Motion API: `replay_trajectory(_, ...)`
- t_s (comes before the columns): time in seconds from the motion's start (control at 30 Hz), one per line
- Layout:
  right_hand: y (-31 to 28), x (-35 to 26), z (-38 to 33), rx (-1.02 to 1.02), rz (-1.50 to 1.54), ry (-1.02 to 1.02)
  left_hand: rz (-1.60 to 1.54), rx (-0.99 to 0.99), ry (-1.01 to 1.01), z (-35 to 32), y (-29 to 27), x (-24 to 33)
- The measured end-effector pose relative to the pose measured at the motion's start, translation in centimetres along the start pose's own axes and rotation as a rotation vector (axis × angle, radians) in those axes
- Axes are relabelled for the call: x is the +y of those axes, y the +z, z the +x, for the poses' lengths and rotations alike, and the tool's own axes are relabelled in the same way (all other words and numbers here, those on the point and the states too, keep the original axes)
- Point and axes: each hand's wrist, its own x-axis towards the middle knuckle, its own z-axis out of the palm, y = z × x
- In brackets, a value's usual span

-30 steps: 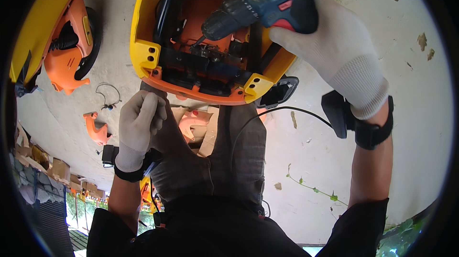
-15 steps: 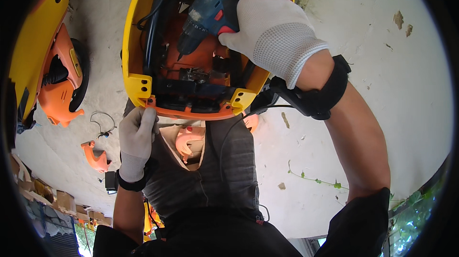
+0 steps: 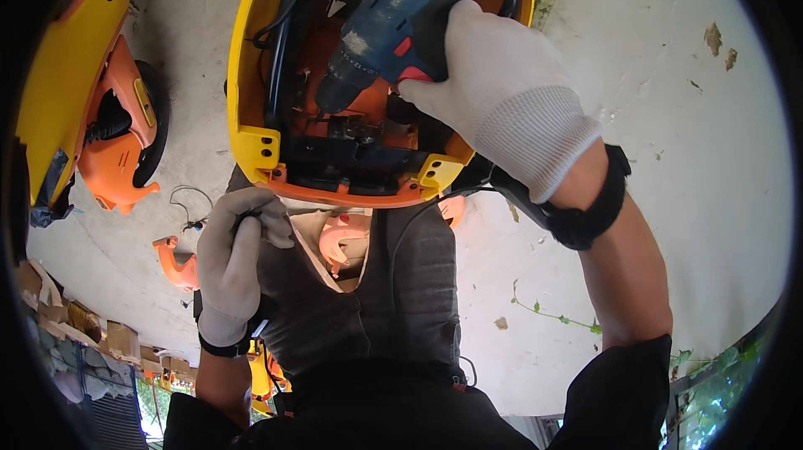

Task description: The person uses a cordless drill to fasten screws into the yellow and orange plastic body panels of a scooter. They work on the side and rear sections, securing components to the frame before standing up and walking away from the partially assembled vehicle.

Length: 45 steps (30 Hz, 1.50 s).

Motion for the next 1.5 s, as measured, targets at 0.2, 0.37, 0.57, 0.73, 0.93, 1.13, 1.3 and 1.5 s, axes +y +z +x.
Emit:
replay_trajectory(0.2, 0.2, 2.5, -2.9, 0.092, 0.192, 0.008, -0.048, -0.143, -0.004, 1.5, 1.2, 0.3)
replay_trajectory(0.37, 0.8, 3.9, -5.3, 0.114, 0.501, -0.002, -0.203, -0.177, -0.029, 2.5, 2.7, 0.3)
replay_trajectory(0.57, 0.9, 4.0, -6.3, 0.075, 0.489, 0.025, -0.119, -0.210, -0.029, 2.9, 2.5, 0.1)
replay_trajectory(0.73, 1.4, 4.0, -6.6, 0.123, 0.539, 0.035, -0.239, -0.101, -0.056, 2.2, 3.7, -0.1)
replay_trajectory(0.93, 1.7, 4.4, -7.1, 0.098, 0.562, 0.079, -0.130, -0.168, -0.148, 2.2, 3.1, -0.3)
replay_trajectory(1.13, 2.1, 4.2, -7.3, 0.103, 0.559, 0.043, -0.231, -0.094, -0.118, 2.1, 3.2, -0.4)
replay_trajectory(1.3, 2.4, 4.1, -7.2, 0.115, 0.567, 0.020, -0.239, -0.115, -0.105, 2.0, 3.0, -0.8)
replay_trajectory(1.5, 2.2, 4.1, -7.3, 0.063, 0.556, 0.017, -0.262, -0.089, -0.096, 2.0, 3.0, -1.1)
